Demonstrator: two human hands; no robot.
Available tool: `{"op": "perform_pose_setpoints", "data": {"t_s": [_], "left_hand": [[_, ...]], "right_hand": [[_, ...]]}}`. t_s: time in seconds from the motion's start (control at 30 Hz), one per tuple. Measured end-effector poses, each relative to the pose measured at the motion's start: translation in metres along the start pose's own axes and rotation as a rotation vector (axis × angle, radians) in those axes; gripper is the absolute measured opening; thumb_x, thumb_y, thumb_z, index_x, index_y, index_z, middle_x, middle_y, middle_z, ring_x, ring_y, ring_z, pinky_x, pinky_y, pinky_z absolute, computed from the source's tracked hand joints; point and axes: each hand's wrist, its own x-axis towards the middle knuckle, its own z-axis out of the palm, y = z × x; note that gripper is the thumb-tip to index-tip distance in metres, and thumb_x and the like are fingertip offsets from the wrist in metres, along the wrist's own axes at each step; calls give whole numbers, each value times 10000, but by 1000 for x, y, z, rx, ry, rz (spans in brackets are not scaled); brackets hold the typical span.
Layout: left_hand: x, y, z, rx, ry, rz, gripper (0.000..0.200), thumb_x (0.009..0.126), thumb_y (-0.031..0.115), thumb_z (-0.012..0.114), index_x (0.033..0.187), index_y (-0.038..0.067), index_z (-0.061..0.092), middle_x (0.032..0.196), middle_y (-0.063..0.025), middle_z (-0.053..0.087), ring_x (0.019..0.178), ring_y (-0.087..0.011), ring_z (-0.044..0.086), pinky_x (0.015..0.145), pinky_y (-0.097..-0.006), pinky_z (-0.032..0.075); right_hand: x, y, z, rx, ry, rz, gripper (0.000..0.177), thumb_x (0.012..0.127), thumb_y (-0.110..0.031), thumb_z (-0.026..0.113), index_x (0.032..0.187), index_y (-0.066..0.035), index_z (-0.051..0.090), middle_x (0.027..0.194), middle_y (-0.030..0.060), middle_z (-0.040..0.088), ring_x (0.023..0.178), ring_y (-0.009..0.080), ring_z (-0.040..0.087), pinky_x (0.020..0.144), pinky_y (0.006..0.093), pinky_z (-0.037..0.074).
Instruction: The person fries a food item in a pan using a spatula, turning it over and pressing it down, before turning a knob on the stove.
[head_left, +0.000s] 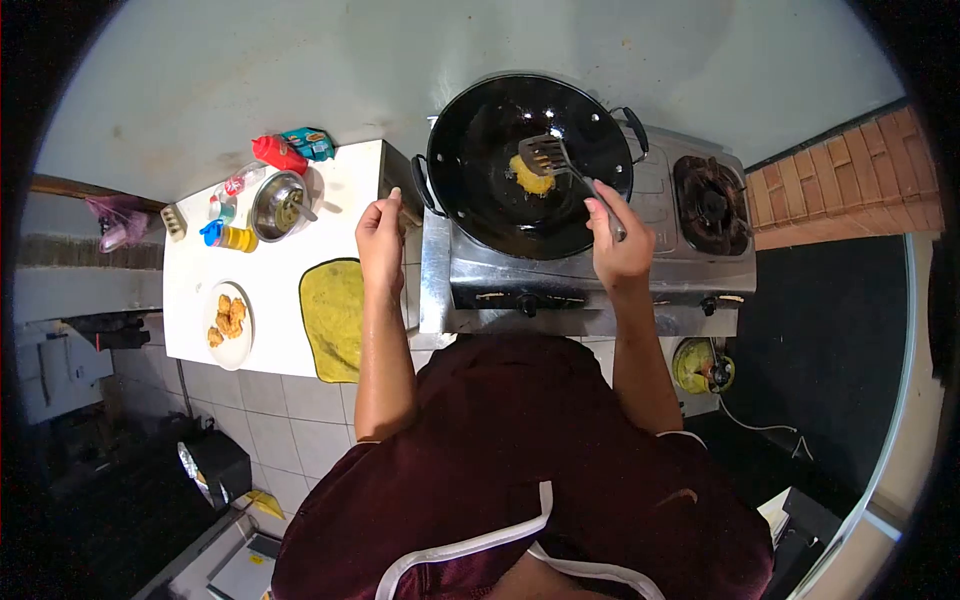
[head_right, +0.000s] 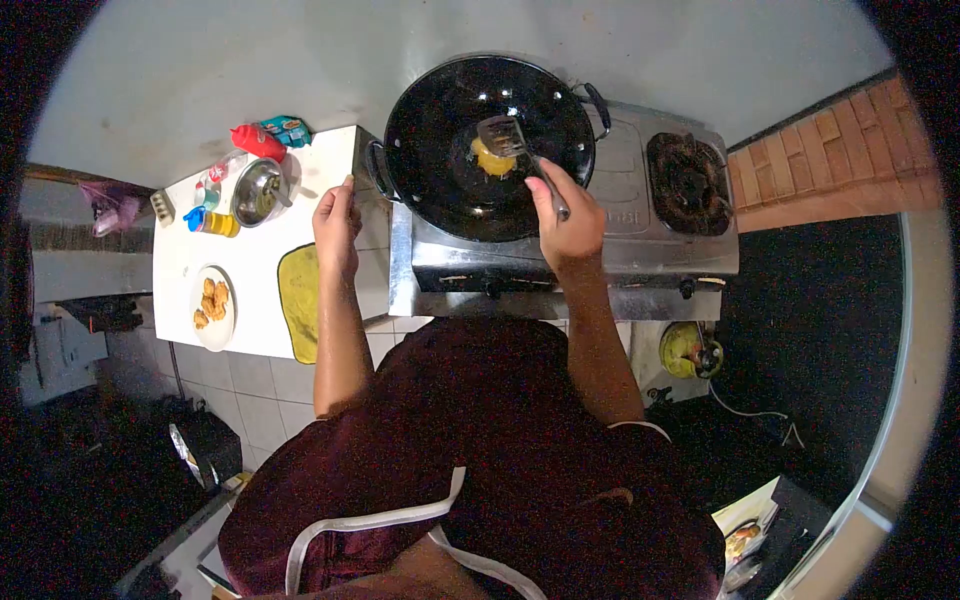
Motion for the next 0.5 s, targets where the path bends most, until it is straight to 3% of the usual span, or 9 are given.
{"op": "perform_pose_setpoints", "data": {"t_s": [0.17,0.23,0.37,0.5], "left_hand": [[-5,-4,-2,14,33,14,269,891,260,633,703,101,526,567,82,382,493,-26,297,453,-212,222],[-8,-4,-1,34,43,26,279,892,263,632,691,110,512,566,83,380,493,-27,301,454,-212,225],[-12,-10,-1,24,45,36,241,898,267,614,735,125,508,589,96,368,474,-12,284,423,-195,198],[-19,-10,3,5,99,11,288,895,265,627,680,125,497,564,85,375,487,-26,296,446,-209,215]], "right_hand": [[7,6,-5,17,29,55,222,867,-172,650,1033,-24,656,938,177,678,857,309,671,746,344,508],[11,9,-6,-8,71,-23,199,868,-155,644,1019,-25,661,928,170,681,845,305,676,729,339,513],[15,8,-6,-22,52,-44,175,867,-132,638,1001,-24,666,914,167,684,835,297,681,716,331,517],[18,7,-3,54,-32,-42,158,863,-118,638,982,-18,668,904,168,684,834,281,685,718,326,520]]}}
